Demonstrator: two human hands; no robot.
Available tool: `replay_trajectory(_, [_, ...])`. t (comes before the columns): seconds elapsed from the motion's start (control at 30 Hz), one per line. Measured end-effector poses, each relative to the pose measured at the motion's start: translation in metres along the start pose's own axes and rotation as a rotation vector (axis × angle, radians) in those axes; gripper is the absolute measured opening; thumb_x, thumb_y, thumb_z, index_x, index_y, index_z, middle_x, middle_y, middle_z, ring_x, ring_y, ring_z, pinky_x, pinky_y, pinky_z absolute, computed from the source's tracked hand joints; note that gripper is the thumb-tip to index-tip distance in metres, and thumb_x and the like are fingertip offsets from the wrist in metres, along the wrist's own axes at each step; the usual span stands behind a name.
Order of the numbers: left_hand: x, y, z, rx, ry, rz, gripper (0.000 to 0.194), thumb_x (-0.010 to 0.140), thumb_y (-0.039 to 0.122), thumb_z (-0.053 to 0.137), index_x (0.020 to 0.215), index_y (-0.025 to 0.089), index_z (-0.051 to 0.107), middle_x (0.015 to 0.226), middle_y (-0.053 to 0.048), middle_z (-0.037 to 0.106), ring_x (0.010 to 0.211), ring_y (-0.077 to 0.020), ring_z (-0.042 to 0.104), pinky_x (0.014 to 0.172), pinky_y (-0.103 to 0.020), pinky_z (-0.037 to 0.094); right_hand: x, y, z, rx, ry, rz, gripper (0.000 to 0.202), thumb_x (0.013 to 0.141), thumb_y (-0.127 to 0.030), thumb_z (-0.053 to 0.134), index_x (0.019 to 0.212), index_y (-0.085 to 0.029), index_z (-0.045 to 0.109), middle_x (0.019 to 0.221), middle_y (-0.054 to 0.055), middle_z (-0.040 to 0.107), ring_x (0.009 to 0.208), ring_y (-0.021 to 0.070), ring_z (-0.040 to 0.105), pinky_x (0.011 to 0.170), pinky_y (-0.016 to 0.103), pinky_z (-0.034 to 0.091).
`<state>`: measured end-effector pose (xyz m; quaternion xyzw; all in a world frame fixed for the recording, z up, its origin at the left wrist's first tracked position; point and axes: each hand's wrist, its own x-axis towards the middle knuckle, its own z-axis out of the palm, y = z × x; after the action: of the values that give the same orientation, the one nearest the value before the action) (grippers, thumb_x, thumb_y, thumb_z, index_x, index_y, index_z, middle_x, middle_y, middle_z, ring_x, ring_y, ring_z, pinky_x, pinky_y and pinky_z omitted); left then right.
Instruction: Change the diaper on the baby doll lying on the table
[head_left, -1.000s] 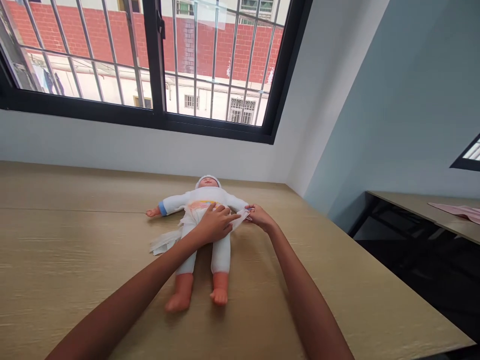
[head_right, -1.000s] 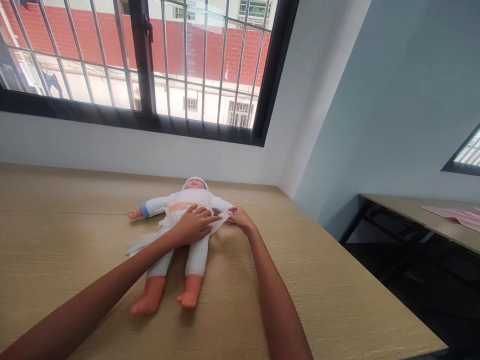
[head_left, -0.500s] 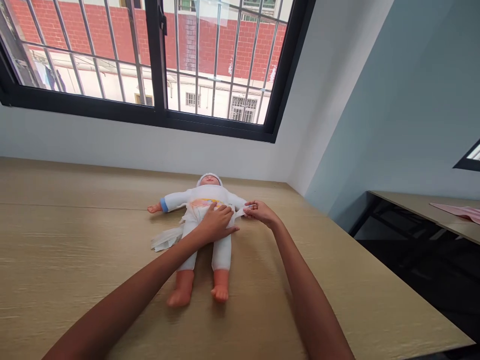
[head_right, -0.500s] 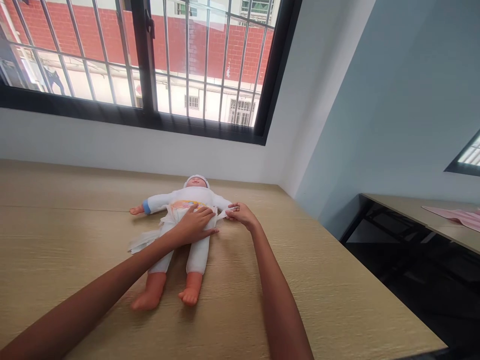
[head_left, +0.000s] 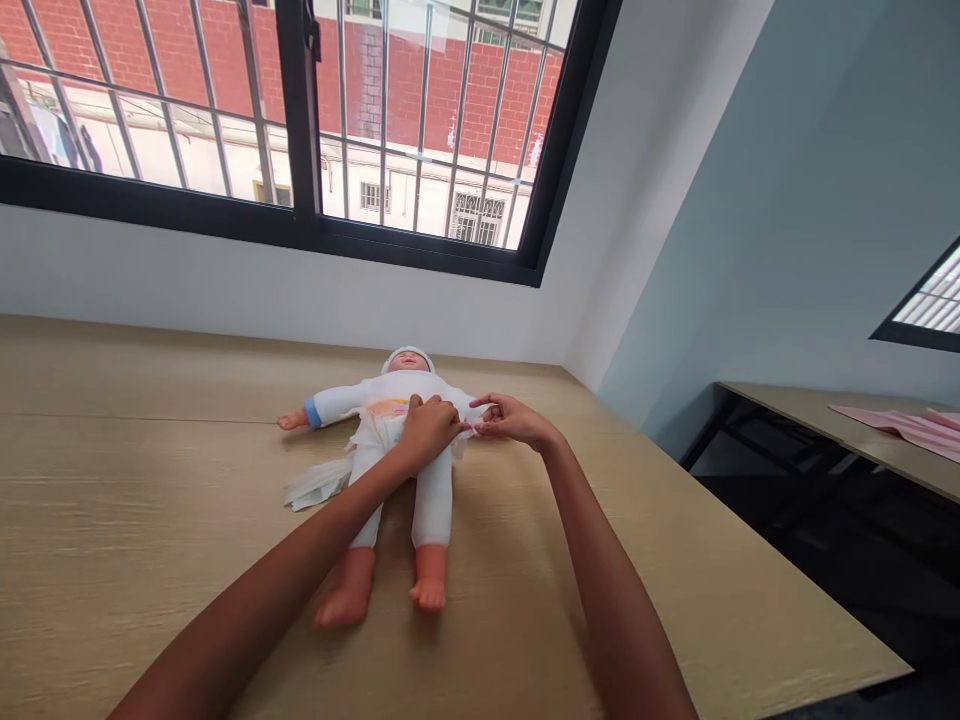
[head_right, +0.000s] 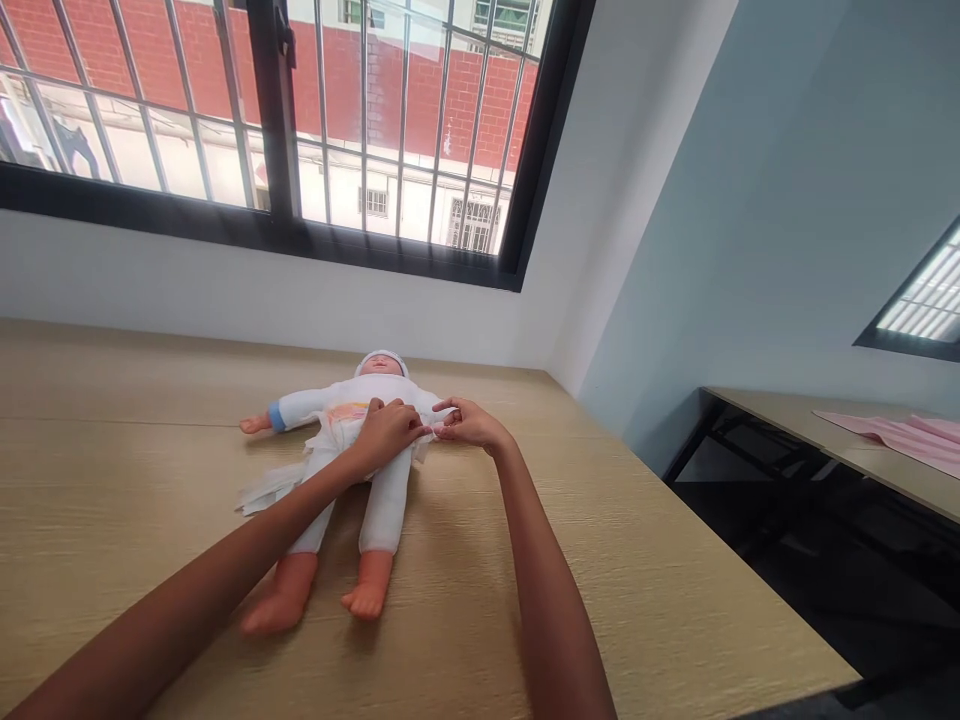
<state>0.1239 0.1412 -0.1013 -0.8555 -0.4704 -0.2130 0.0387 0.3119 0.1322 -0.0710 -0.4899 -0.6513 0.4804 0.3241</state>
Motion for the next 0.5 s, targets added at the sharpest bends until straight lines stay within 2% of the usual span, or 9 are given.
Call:
replay_trajectory(0.2, [-0.002,0.000,0.001,0.012,0.027,-0.025,0.026,0.096,0.036,0.060,0.110,0.014,0.064,0.111,-0.007,0.066,0.101,-0.0211,0.065,0.091,-0.044,0.054,-0.002,-0.010,0.017,-0.006,-0.033,-0.032,0.018,0.092,-0.022,0.066,0.108,-0.014,0.064,0.090,0.000,0.067,0.077,0.0128,0.066,0.072,0.030,0.058])
replay_trajectory(0.37, [-0.013,0.004,-0.006,0.067,0.076,0.016,0.030,0.097,0.034,0.059,0.119,0.014,0.061,0.113,-0.008,0.066,0.100,-0.0214,0.066,0.092,-0.045,0.055,0.003,-0.011,0.016,-0.020,0.136,0.031,0.019,0.094,-0.026,0.063,0.109,-0.014,0.062,0.093,0.001,0.066,0.073,0.0114,0.064,0.065,0.027,0.057])
replay_trajectory(0.5, [-0.029,0.016,-0.007,0.140,0.079,0.120,0.025,0.096,0.033,0.059,0.113,0.014,0.064,0.114,-0.008,0.067,0.109,-0.0231,0.063,0.100,-0.049,0.050,0.011,-0.007,0.017,0.012,0.260,0.078,0.023,0.095,-0.030,0.062,0.112,-0.014,0.061,0.098,0.003,0.065,0.076,0.0122,0.064,0.066,0.027,0.057])
